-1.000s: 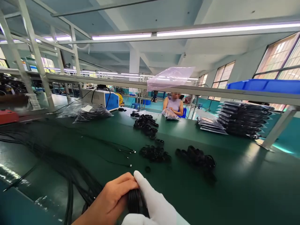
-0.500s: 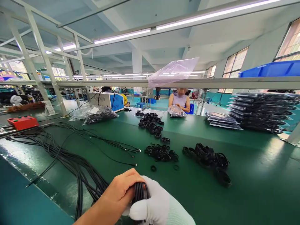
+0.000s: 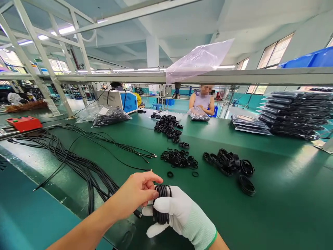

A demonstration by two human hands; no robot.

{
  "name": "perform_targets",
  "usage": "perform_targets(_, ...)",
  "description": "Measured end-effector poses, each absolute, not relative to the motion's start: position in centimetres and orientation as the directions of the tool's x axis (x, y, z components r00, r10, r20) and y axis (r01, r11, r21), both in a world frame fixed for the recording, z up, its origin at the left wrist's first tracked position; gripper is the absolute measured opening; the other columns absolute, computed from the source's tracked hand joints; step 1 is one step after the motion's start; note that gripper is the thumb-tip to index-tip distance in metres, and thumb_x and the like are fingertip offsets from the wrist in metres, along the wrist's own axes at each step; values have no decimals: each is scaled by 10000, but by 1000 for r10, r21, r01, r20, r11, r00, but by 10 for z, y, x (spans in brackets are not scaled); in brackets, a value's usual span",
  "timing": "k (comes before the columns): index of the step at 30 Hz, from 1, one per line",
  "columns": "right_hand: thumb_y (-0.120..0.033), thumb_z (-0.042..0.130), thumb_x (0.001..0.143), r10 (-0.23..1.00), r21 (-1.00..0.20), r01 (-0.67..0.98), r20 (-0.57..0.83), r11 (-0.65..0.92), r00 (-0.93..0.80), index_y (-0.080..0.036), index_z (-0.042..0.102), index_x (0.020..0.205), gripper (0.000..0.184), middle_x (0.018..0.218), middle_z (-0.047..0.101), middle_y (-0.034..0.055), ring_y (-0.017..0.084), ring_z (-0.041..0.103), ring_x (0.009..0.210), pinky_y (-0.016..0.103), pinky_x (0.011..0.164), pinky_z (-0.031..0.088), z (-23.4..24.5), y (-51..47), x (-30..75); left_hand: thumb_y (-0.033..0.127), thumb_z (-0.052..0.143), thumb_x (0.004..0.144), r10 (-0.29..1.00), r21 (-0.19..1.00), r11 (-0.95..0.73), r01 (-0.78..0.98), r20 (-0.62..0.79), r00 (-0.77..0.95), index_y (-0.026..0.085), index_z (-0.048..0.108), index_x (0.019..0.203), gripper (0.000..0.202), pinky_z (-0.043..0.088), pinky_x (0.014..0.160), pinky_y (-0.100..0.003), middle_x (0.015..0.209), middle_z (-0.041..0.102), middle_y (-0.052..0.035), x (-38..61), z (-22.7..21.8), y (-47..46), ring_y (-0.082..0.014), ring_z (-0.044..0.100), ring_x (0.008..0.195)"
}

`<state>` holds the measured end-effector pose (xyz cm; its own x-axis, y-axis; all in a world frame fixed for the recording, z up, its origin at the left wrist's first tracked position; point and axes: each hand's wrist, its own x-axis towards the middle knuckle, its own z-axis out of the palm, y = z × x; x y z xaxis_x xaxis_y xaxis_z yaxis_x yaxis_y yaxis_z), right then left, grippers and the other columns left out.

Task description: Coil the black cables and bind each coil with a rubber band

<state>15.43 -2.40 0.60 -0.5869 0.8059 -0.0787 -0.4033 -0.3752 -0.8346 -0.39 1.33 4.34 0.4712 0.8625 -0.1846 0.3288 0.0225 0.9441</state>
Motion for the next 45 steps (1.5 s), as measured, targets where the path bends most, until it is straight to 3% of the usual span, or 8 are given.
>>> perform_targets(7, -305, 717, 706, 808, -838, -376, -121, -394, -577, -72, 644, 1025, 401, 866, 665, 145, 211, 662, 795, 287, 603, 582, 7, -28, 144, 165, 535, 701, 892, 925, -15, 379, -159, 424, 167, 700, 979, 324, 397, 518, -230, 617, 576, 27, 0, 42, 4, -115, 504, 525)
perform_targets(11, -338, 731, 690, 823, -851, -373, -113, -369, -556, -62, 665, 935, 375, 733, 623, 92, 145, 620, 628, 230, 510, 560, 2, -28, 137, 93, 447, 761, 914, 700, -281, 657, -13, 405, 210, 701, 1035, 392, 453, 739, -307, 903, 667, -54, 3, 41, -3, -199, 603, 805)
perform_targets(19, -309, 743, 650, 828, -802, -417, -162, -427, -536, -78, 648, 822, 304, 696, 610, 69, 125, 608, 578, 175, 430, 527, -2, -29, 133, 108, 420, 816, 761, 330, -649, 686, 286, 583, 211, 698, 1008, 354, 455, 662, -327, 799, 636, -65, 0, 26, 1, -219, 572, 728)
perform_targets(25, -275, 704, 722, 813, -754, -471, -141, -459, -565, -87, 643, 896, 263, 819, 640, 84, 160, 658, 704, 232, 537, 570, -8, -31, 138, 82, 438, 809, 750, 597, -609, 522, 221, 623, 226, 546, 1261, 487, 436, 943, -369, 1176, 605, -61, -10, 17, 5, -205, 535, 1057)
perform_targets(29, -303, 709, 727, 794, -723, -480, -155, -497, -588, -88, 623, 976, 340, 817, 658, 102, 189, 668, 727, 272, 555, 570, -16, -29, 141, 133, 410, 848, 755, 655, -562, 505, 157, 637, 190, 443, 1349, 505, 354, 1039, -428, 1336, 518, -73, -16, 12, 4, -222, 459, 1195)
perform_targets(34, -313, 730, 693, 794, -623, -548, -210, -559, -570, -134, 619, 980, 355, 839, 667, 88, 242, 672, 804, 286, 546, 554, -19, -27, 149, 225, 421, 861, 879, 792, -397, 464, 184, 439, 226, 623, 1081, 298, 425, 931, -330, 1185, 587, -54, -29, 12, 5, -197, 539, 1067)
perform_targets(40, -300, 765, 654, 884, -694, -553, -298, -460, -361, -144, 585, 989, 411, 772, 669, 69, 292, 660, 880, 301, 533, 546, -11, -22, 162, 232, 414, 857, 944, 648, -308, 696, 116, 309, 215, 611, 849, 198, 424, 735, -284, 885, 623, -23, -45, 15, 31, -177, 566, 806)
perform_targets(45, -280, 744, 671, 904, -725, -540, -338, -428, -263, -154, 532, 1000, 411, 748, 644, 40, 193, 648, 692, 242, 468, 494, -15, -16, 165, 109, 545, 716, 912, 557, -338, 758, -6, 411, 221, 572, 758, 123, 385, 716, -269, 791, 597, 12, -18, -3, 53, -179, 566, 771)
